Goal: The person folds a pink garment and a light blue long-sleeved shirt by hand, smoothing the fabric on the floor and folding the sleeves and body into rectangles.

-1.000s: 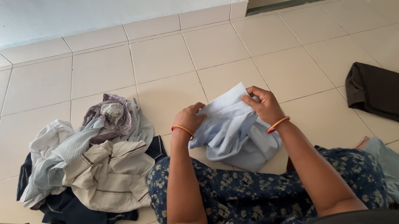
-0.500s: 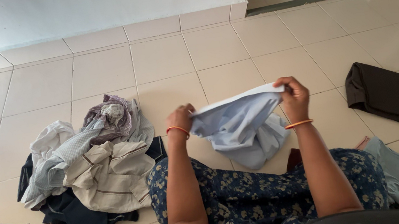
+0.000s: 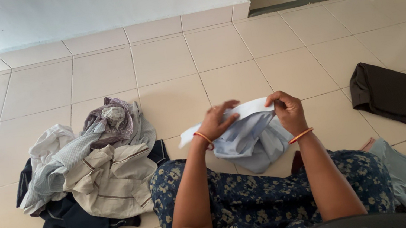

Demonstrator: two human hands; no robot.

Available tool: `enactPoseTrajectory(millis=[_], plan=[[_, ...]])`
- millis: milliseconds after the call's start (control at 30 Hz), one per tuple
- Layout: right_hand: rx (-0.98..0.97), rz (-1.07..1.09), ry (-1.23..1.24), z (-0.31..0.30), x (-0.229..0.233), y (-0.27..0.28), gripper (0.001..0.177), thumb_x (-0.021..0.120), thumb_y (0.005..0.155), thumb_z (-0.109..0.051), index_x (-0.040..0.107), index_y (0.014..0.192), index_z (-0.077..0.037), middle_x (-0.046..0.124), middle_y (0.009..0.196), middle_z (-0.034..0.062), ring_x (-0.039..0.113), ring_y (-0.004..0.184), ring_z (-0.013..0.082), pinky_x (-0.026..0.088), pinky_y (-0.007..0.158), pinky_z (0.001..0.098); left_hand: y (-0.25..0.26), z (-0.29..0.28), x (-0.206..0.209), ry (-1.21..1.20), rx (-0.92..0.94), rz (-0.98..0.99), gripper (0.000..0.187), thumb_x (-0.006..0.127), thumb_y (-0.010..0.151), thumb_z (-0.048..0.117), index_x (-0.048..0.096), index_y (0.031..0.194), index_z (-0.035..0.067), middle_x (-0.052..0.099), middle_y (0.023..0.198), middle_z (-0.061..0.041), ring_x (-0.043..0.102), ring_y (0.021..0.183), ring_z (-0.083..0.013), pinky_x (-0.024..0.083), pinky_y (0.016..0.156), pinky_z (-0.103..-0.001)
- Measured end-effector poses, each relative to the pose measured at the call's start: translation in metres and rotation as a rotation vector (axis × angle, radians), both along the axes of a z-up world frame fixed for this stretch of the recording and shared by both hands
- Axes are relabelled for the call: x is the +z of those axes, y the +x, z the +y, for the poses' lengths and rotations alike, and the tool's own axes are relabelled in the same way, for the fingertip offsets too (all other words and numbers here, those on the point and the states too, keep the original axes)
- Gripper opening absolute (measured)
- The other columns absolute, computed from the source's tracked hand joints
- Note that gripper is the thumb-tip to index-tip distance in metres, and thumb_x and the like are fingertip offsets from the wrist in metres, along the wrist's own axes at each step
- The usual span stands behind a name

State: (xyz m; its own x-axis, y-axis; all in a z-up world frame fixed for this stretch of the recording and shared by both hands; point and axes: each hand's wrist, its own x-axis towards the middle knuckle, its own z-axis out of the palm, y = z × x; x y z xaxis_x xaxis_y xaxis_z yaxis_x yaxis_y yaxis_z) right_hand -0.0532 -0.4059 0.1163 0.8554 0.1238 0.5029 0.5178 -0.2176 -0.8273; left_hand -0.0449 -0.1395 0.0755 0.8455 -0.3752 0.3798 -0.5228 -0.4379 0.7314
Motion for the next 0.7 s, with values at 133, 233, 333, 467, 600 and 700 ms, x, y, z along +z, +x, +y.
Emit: enactPoseTrajectory(millis=[133, 233, 333, 467, 600, 700], plan=[[-0.08, -0.07, 0.014, 0.002, 0.0, 0.004, 0.03, 0.052, 0.09, 0.017, 0.069, 0.099, -0.006, 0.06, 0.085, -0.0071, 0.043, 0.069, -0.0005, 0.037, 0.061, 0.0167, -0.002, -0.002, -0.001, 0.042, 0.009, 0.342, 0.055, 0.069, 0.092, 0.053, 0.067, 0.132, 0.014, 0.074, 0.116, -0.017, 0.069, 0.112, -0.0298, 0.054, 0.098, -0.041], [-0.012, 0.052, 0.135, 0.003, -0.009, 0.015, 0.028, 0.055, 0.096, 0.013, 0.064, 0.113, -0.007, 0.067, 0.094, -0.0056, 0.055, 0.078, -0.0012, 0.043, 0.065, 0.016, 0.001, 0.001, -0.006, -0.072, -0.055, 0.323, 0.056, 0.071, 0.09, 0.052, 0.071, 0.125, 0.009, 0.078, 0.109, -0.016, 0.073, 0.102, -0.0268, 0.056, 0.091, -0.037], [0.128, 0.083, 0.075, 0.007, -0.027, 0.015, 0.052, 0.055, 0.089, 0.015, 0.06, 0.135, -0.008, 0.064, 0.104, 0.0011, 0.056, 0.085, 0.003, 0.047, 0.072, 0.0183, 0.009, 0.001, -0.023, -0.062, -0.031, 0.283, 0.055, 0.073, 0.091, 0.043, 0.067, 0.129, 0.004, 0.076, 0.108, -0.015, 0.072, 0.1, -0.0217, 0.056, 0.088, -0.034], [0.227, 0.322, -0.167, 0.035, -0.058, 0.015, 0.079, 0.083, 0.08, -0.015, 0.039, 0.146, -0.008, 0.063, 0.126, 0.0099, 0.063, 0.112, 0.0208, 0.055, 0.093, 0.0353, 0.016, 0.031, -0.047, -0.748, -0.157, 0.382, 0.033, 0.066, 0.104, 0.024, 0.069, 0.128, 0.001, 0.075, 0.108, -0.008, 0.067, 0.095, -0.0143, 0.056, 0.084, -0.03], [0.103, 0.086, -0.499, 0.061, -0.107, -0.003, 0.087, 0.089, 0.076, -0.03, 0.041, 0.143, -0.002, 0.054, 0.133, 0.0215, 0.053, 0.123, 0.0343, 0.044, 0.106, 0.046, 0.006, 0.051, -0.045, -1.462, -0.093, 0.347, 0.023, 0.062, 0.106, 0.016, 0.069, 0.124, 0.002, 0.075, 0.115, -0.007, 0.071, 0.104, -0.015, 0.058, 0.092, -0.029], [-0.233, -0.289, -0.315, 0.071, -0.153, -0.034, 0.068, 0.073, 0.099, -0.03, 0.04, 0.153, -0.005, 0.05, 0.152, 0.0204, 0.046, 0.144, 0.0362, 0.037, 0.122, 0.0464, 0.003, 0.069, -0.022, -1.607, -0.073, 0.215, 0.029, 0.057, 0.109, 0.019, 0.066, 0.131, 0.002, 0.075, 0.117, -0.008, 0.07, 0.102, -0.0167, 0.058, 0.087, -0.03]])
